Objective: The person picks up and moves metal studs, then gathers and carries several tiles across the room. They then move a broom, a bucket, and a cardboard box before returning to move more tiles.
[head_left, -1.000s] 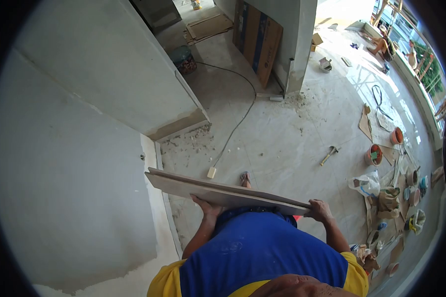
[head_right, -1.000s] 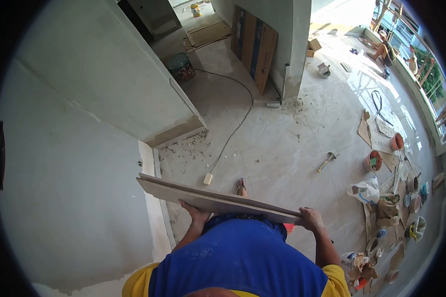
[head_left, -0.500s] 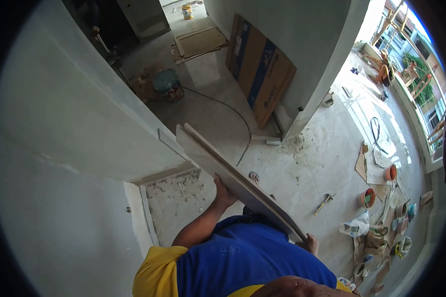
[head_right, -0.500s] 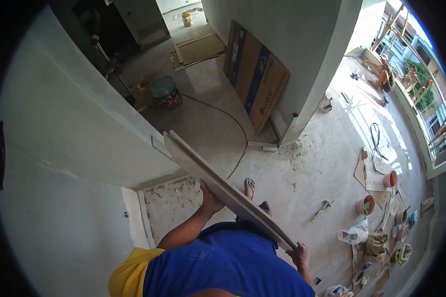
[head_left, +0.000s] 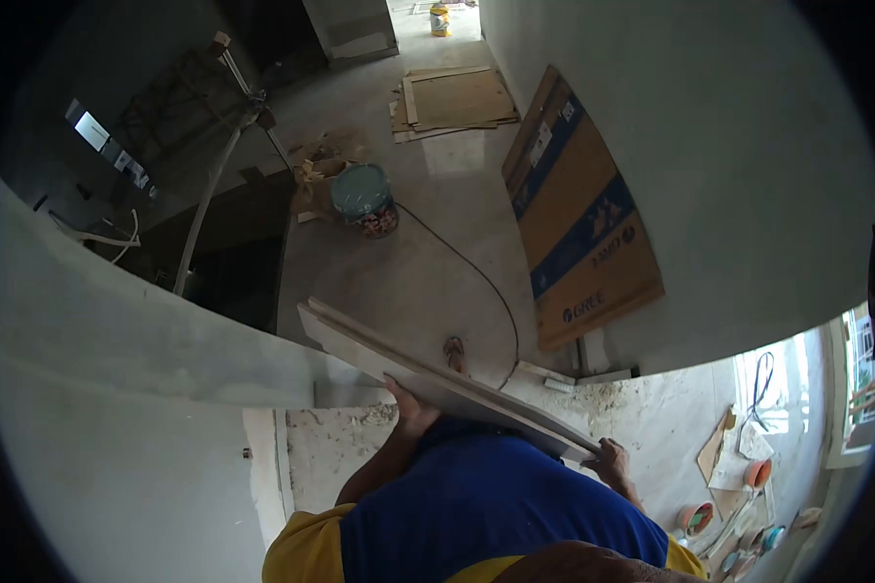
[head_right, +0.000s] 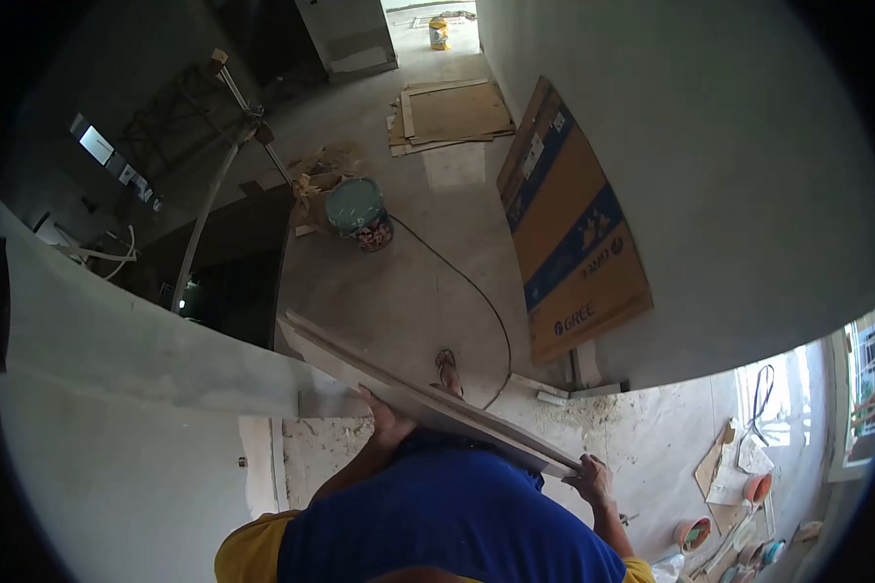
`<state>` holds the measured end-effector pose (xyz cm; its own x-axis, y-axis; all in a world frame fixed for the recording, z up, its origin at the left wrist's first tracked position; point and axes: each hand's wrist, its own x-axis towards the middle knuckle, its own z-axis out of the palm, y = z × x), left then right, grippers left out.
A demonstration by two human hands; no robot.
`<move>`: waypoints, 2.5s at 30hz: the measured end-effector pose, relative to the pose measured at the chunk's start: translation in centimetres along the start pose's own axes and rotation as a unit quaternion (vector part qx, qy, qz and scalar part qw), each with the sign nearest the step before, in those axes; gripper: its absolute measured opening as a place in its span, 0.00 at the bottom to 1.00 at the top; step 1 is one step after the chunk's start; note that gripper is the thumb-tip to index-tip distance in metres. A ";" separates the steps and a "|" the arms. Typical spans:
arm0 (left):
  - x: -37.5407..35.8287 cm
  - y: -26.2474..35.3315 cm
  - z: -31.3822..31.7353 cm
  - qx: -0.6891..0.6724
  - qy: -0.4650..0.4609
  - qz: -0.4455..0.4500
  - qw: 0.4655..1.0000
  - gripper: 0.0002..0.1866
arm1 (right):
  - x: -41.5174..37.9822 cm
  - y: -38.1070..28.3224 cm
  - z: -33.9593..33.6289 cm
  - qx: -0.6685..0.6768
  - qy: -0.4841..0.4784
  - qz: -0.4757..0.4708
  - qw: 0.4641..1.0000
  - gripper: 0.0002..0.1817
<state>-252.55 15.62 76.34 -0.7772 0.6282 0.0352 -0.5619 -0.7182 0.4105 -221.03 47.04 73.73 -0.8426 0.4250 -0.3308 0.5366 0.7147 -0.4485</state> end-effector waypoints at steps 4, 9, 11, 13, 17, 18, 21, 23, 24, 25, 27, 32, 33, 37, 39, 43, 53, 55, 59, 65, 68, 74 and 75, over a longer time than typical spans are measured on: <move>11.2 5.2 -7.0 -0.074 0.262 0.014 0.962 0.51 | 14.6 -4.9 -3.0 -0.025 -0.003 -0.011 1.000 0.27; 26.6 13.2 -7.6 -0.084 0.266 0.006 0.960 0.48 | 29.1 -13.5 -6.9 -0.009 -0.053 0.067 0.996 0.31; 31.6 15.6 -8.0 -0.082 0.289 -0.012 0.954 0.47 | 34.2 -14.6 -7.6 -0.024 -0.073 0.080 0.994 0.33; 36.6 17.1 -10.1 -0.066 0.275 -0.005 0.959 0.48 | 39.7 -13.4 -6.6 -0.019 0.050 -0.027 0.998 0.33; 46.7 18.9 -13.4 -0.032 0.292 0.023 0.956 0.47 | 52.3 -17.2 -10.8 -0.010 0.006 0.023 1.000 0.30; 49.7 19.6 -12.6 -0.039 0.311 0.049 0.948 0.47 | 56.3 -17.0 -11.1 -0.011 0.023 0.003 1.000 0.29; 58.9 21.6 -11.8 -0.037 0.340 0.099 0.935 0.47 | 69.7 -20.0 -16.0 -0.042 0.007 -0.049 0.998 0.27; 65.3 23.3 -12.2 -0.023 0.344 0.121 0.931 0.47 | 77.3 -24.5 -21.6 -0.029 -0.023 -0.013 0.999 0.28; 67.3 23.8 -13.5 -0.023 0.271 0.140 0.952 0.46 | 81.3 -25.3 -23.3 -0.019 -0.021 -0.010 1.000 0.28; 69.5 24.5 -14.6 -0.024 0.193 0.156 0.968 0.46 | 85.2 -25.8 -24.6 -0.028 -0.025 -0.069 0.997 0.28; 72.5 25.4 -15.4 -0.055 0.235 0.156 0.958 0.46 | 91.6 -27.2 -26.9 -0.034 -0.045 -0.122 0.991 0.29; 85.1 28.3 -16.1 -0.015 0.469 0.166 0.867 0.50 | 106.5 -32.3 -30.8 -0.036 -0.085 -0.164 0.982 0.29; 87.6 28.9 -17.7 -0.010 0.472 0.162 0.866 0.50 | 109.3 -32.7 -30.7 -0.020 -0.074 -0.180 0.981 0.28; 100.1 33.7 -25.3 -0.184 0.206 0.118 0.954 0.49 | 120.5 -34.2 -29.2 -0.006 -0.084 -0.120 0.989 0.31; 108.5 36.7 -26.6 -0.061 0.449 0.082 0.888 0.49 | 125.8 -35.1 -29.9 0.032 -0.045 -0.120 0.991 0.31; 123.4 42.3 -27.7 0.000 0.431 -0.039 0.901 0.48 | 130.9 -39.3 -33.2 0.091 -0.086 -0.009 0.992 0.31; 159.9 40.0 -35.3 0.078 0.446 -0.224 0.863 0.48 | 148.9 -38.7 -32.7 0.161 0.007 0.168 0.973 0.38; 166.4 38.5 -35.9 0.092 0.434 -0.256 0.859 0.48 | 152.8 -37.5 -32.4 0.152 0.001 0.176 0.973 0.43; 181.4 33.2 -42.5 0.091 0.406 -0.324 0.849 0.49 | 162.7 -35.7 -32.6 0.178 -0.094 0.277 0.940 0.50; 200.5 20.6 -58.5 0.104 0.405 -0.406 0.813 0.49 | 180.9 -31.6 -24.3 0.199 -0.128 0.384 0.892 0.53; 208.9 13.9 -68.4 0.140 0.403 -0.395 0.813 0.45 | 189.1 -26.7 -15.1 0.209 -0.097 0.397 0.888 0.55; 223.6 3.2 -83.8 0.301 0.232 -0.389 0.839 0.43 | 206.9 -19.8 -0.1 0.222 -0.051 0.435 0.871 0.52; 225.5 2.4 -83.5 0.357 0.232 -0.380 0.822 0.43 | 210.5 -19.6 0.6 0.259 -0.046 0.427 0.865 0.48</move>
<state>-452.79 130.61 9.16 -0.3966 0.5143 -0.7604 -0.7542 0.2897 0.5893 -408.86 122.15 12.42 -0.1347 0.6129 -0.7786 0.9301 -0.1928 -0.3127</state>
